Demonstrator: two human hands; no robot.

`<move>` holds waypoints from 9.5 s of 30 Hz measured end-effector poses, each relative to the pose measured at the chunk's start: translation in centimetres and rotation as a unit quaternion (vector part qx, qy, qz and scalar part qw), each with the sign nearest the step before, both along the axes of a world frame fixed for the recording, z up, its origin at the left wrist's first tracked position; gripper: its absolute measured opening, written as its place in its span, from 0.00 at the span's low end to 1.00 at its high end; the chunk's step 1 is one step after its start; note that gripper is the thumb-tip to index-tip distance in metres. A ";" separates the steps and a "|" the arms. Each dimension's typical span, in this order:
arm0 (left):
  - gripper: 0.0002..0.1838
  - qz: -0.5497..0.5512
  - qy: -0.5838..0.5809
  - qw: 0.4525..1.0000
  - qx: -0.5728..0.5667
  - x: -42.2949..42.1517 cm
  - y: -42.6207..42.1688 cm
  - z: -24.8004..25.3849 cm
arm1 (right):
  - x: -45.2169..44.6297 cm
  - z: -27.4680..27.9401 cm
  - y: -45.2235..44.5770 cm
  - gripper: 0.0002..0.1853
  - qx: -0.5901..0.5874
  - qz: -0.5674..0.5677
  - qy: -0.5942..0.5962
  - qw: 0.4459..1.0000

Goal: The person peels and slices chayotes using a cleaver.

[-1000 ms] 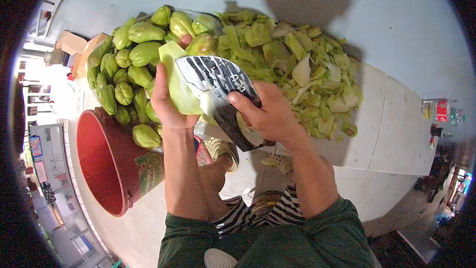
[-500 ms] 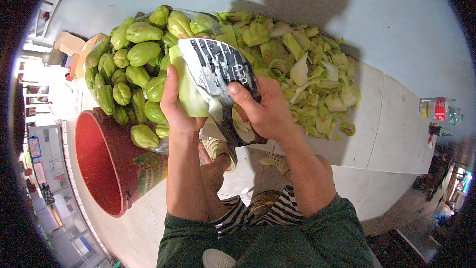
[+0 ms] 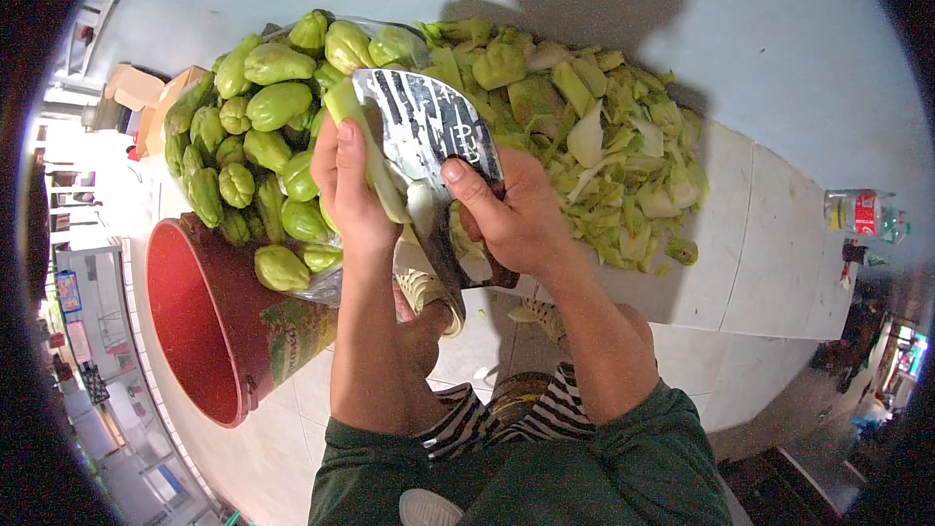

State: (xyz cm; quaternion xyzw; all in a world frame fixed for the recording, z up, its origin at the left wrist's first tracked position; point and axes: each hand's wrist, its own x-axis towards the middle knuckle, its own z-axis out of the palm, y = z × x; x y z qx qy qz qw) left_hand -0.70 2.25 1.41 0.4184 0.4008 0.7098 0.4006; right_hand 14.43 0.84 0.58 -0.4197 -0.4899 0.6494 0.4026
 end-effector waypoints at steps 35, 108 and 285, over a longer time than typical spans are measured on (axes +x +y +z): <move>0.32 0.084 -0.160 0.983 -0.002 -1.7 0.7 -0.8 | -2.2 -1.6 -2.2 0.09 0.403 -0.058 -0.345 0.846; 0.19 -0.169 0.031 0.964 -0.202 -0.4 -1.4 0.5 | -0.2 0.5 0.4 0.24 0.177 -0.230 -0.135 0.947; 0.38 0.206 0.468 0.763 -0.396 -16.8 -0.5 -8.5 | 7.1 2.2 1.9 0.35 0.331 -0.191 -0.241 0.892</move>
